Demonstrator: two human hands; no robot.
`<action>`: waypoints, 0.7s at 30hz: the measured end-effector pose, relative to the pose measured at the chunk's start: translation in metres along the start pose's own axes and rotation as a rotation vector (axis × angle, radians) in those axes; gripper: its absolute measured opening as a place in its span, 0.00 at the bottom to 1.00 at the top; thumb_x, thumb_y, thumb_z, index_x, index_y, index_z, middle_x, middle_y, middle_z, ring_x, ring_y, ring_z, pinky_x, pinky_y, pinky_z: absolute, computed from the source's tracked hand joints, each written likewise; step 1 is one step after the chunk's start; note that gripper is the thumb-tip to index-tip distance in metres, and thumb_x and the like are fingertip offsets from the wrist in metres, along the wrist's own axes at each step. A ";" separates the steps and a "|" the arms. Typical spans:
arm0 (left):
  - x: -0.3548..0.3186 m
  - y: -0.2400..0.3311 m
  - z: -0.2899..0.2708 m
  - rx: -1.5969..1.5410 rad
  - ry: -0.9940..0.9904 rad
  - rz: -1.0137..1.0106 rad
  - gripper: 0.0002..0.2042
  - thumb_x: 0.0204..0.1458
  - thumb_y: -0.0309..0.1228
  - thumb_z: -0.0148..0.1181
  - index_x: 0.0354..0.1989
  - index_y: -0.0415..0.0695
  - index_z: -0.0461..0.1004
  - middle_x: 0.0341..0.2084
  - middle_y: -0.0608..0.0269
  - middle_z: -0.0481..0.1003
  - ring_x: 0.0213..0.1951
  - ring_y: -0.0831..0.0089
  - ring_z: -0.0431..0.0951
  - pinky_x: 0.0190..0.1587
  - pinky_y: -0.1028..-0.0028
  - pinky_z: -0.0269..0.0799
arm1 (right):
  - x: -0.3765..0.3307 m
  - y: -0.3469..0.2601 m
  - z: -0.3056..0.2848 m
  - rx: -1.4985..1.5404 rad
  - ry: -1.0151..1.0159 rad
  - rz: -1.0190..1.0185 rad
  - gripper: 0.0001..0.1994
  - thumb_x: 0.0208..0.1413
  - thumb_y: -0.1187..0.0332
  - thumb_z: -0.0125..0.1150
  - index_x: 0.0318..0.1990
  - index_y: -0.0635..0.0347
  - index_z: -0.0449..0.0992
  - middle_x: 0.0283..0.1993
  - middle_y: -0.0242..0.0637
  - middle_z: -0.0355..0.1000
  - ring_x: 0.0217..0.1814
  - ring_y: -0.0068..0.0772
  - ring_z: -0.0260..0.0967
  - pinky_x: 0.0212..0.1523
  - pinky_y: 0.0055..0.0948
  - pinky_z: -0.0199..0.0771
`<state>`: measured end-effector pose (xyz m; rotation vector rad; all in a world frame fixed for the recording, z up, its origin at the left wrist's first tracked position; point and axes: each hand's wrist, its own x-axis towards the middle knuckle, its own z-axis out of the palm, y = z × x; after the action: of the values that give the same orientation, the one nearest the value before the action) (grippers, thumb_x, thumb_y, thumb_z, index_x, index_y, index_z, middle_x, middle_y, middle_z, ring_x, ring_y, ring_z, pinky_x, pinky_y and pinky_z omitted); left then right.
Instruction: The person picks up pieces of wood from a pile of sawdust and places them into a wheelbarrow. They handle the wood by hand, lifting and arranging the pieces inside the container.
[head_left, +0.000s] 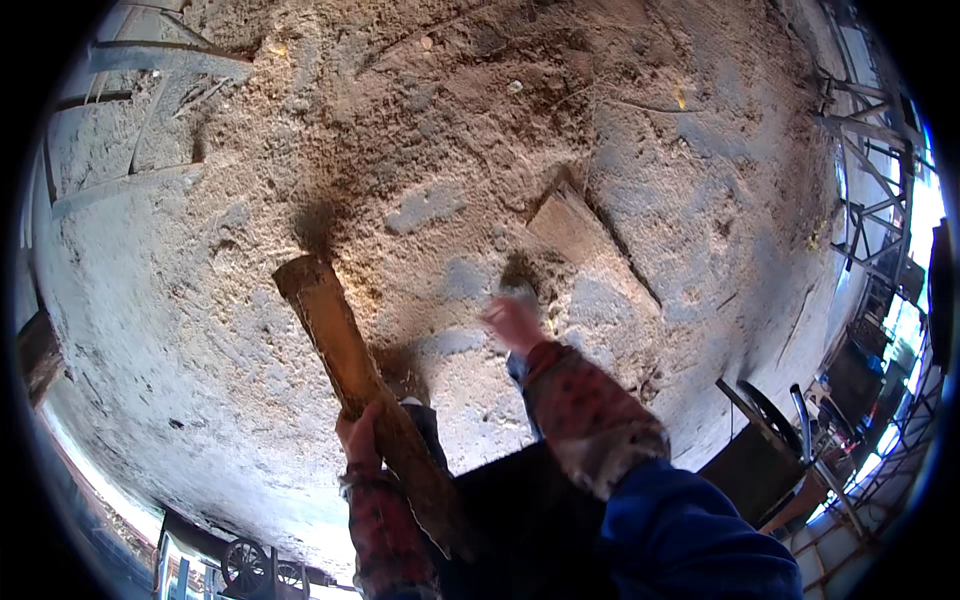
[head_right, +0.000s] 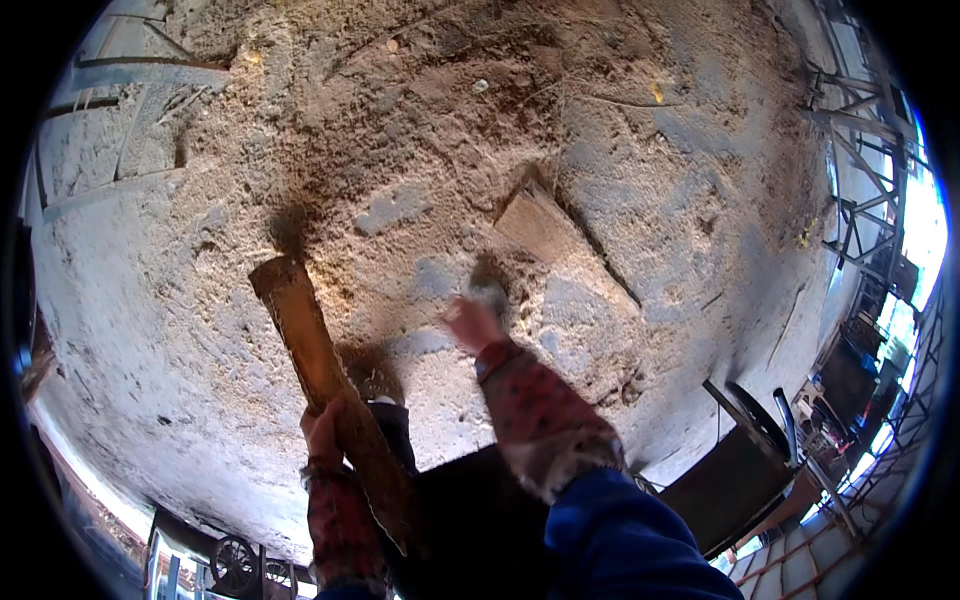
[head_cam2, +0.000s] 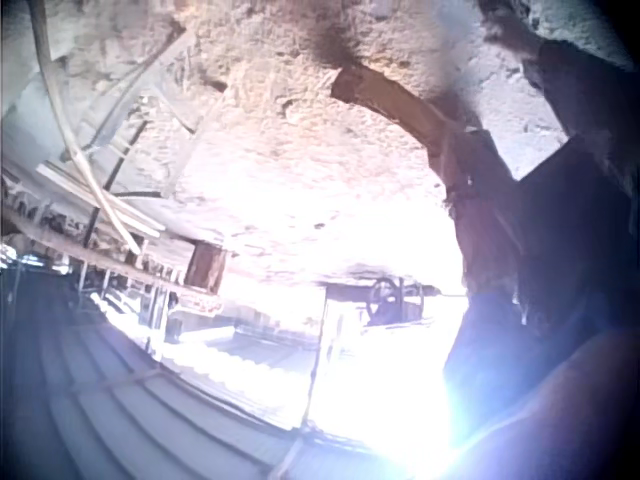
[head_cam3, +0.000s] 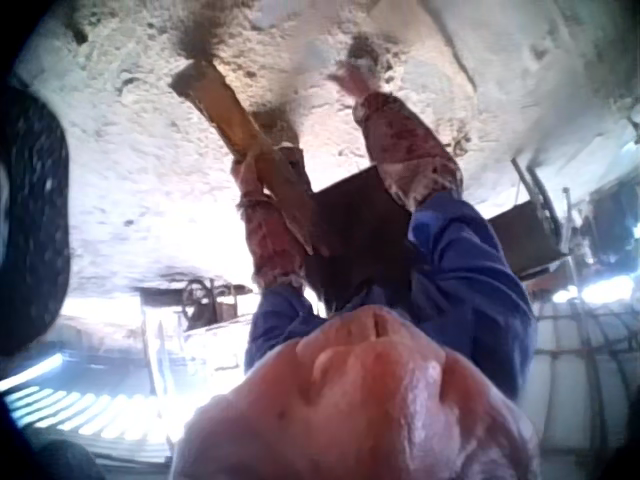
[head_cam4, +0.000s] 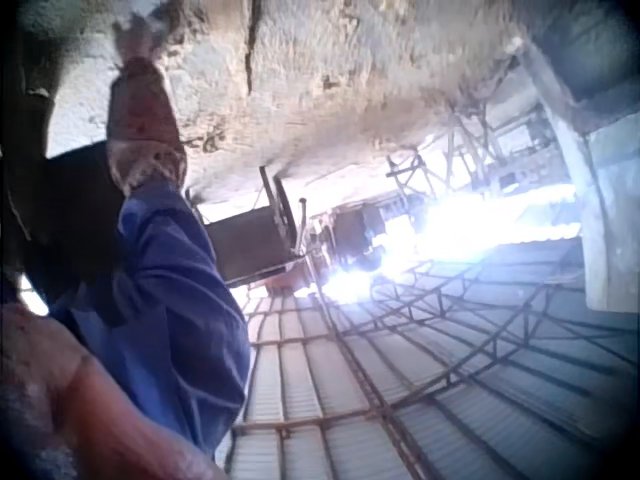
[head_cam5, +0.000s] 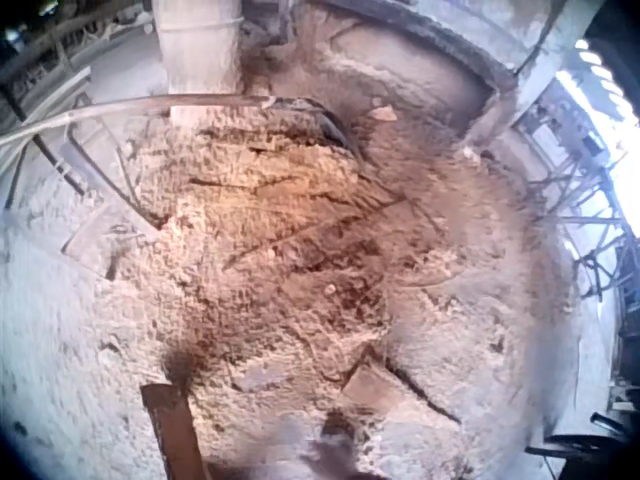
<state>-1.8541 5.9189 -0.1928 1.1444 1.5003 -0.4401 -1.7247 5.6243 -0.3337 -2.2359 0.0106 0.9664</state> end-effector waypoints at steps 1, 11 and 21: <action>-0.004 -0.001 0.002 -0.013 0.026 0.000 0.21 0.43 0.25 0.64 0.48 0.34 0.72 0.39 0.58 0.77 0.37 0.68 0.77 0.42 0.72 0.74 | 0.025 0.012 -0.041 -0.048 0.064 0.097 0.20 0.46 0.57 0.66 0.44 0.61 0.76 0.38 0.46 0.75 0.43 0.47 0.73 0.44 0.40 0.72; -0.011 0.008 0.045 -0.047 0.048 -0.023 0.21 0.45 0.23 0.62 0.50 0.33 0.70 0.41 0.55 0.76 0.39 0.67 0.77 0.43 0.72 0.74 | 0.114 0.253 -0.162 -0.417 0.240 0.302 0.43 0.33 0.54 0.76 0.56 0.67 0.63 0.53 0.56 0.68 0.57 0.58 0.63 0.55 0.45 0.65; -0.026 0.020 0.069 -0.110 -0.017 -0.029 0.22 0.47 0.28 0.60 0.52 0.34 0.68 0.39 0.55 0.75 0.38 0.65 0.77 0.42 0.70 0.74 | 0.032 0.191 -0.164 0.028 0.154 0.263 0.25 0.41 0.53 0.72 0.37 0.66 0.75 0.27 0.44 0.73 0.26 0.38 0.69 0.32 0.36 0.70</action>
<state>-1.8027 5.8632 -0.1830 1.0315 1.5092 -0.3807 -1.6471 5.3888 -0.3880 -2.3158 0.3938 0.9189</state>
